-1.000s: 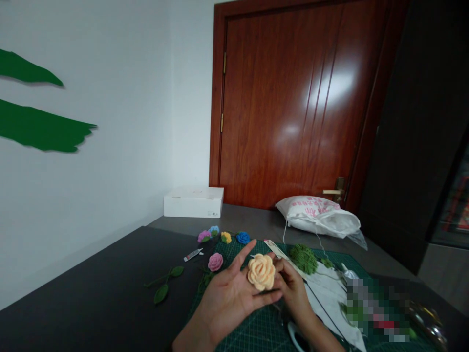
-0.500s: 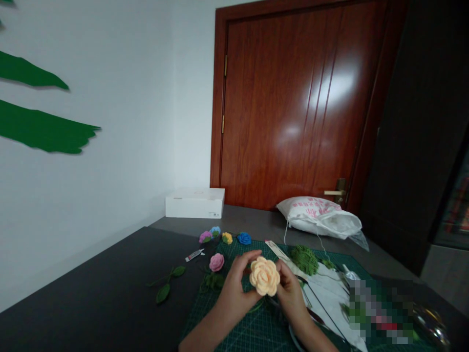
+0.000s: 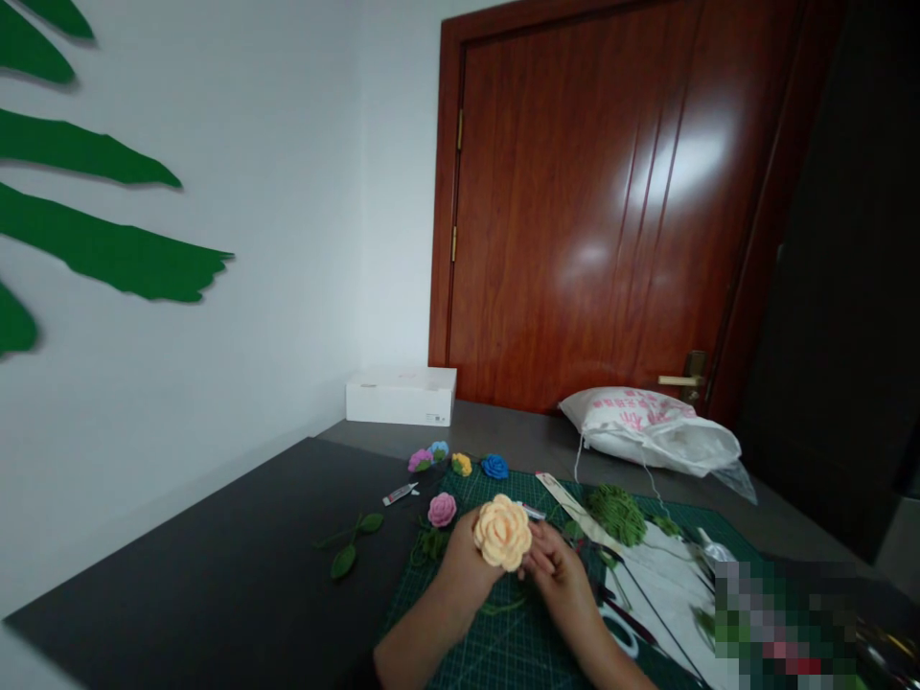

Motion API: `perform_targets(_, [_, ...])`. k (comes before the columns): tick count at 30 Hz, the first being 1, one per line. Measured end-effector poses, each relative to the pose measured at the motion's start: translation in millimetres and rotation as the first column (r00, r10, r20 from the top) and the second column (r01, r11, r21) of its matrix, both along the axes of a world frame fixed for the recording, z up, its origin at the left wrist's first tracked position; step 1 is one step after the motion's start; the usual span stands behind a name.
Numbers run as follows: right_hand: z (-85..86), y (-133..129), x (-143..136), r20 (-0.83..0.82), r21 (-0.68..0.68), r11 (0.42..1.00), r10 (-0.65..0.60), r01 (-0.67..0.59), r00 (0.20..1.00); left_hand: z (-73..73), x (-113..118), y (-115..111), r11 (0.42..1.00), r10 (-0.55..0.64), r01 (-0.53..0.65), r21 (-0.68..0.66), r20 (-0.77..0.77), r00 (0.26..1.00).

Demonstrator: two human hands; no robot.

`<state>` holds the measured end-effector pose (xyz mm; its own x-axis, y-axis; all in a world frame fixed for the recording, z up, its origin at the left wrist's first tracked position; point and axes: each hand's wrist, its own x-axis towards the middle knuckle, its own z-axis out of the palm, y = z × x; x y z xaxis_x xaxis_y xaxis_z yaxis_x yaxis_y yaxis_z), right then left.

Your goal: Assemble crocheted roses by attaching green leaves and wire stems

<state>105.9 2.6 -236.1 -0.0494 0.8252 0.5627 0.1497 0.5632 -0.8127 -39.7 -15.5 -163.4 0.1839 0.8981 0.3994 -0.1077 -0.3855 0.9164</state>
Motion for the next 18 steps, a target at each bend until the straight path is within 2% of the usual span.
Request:
perform_targets(2, [-2.2,-0.3,2.5,0.049,-0.017,0.999,-0.034,0.035,0.998,8.6,-11.6,14.0,1.000,0.015,-0.014,0.009,-0.041,0.999])
perform_targets(3, [-3.4,-0.3,4.1,0.071,-0.022,0.998,-0.058,0.060,0.996,15.4,-19.2,24.5,0.999,0.049,-0.046,0.023,-0.148,0.988])
perform_targets(7, [-7.1,0.2,10.3,0.129,-0.022,0.988,-0.149,0.153,0.980,42.0,-57.4,84.5,0.982,0.185,-0.183,0.037,-0.314,0.931])
perform_targets(9, [-7.4,-0.5,12.2,0.150,-0.020,0.984,-0.171,0.176,0.974,44.5,-75.8,115.0,0.963,0.259,-0.266,0.041,-0.413,0.873])
perform_targets(11, [-6.6,-2.3,13.0,0.172,-0.014,0.982,-0.181,0.186,0.968,36.5,-89.2,138.0,0.948,0.288,-0.316,0.034,-0.511,0.810])
perform_targets(13, [-5.3,-4.5,13.1,0.190,-0.005,0.982,-0.186,0.191,0.964,20.9,-96.7,152.0,0.937,0.303,-0.348,0.038,-0.588,0.750])
perform_targets(18, [-4.2,-6.4,11.9,0.226,0.011,0.982,-0.185,0.188,0.956,-20.7,-101.4,167.6,0.933,0.298,-0.355,0.064,-0.692,0.658])
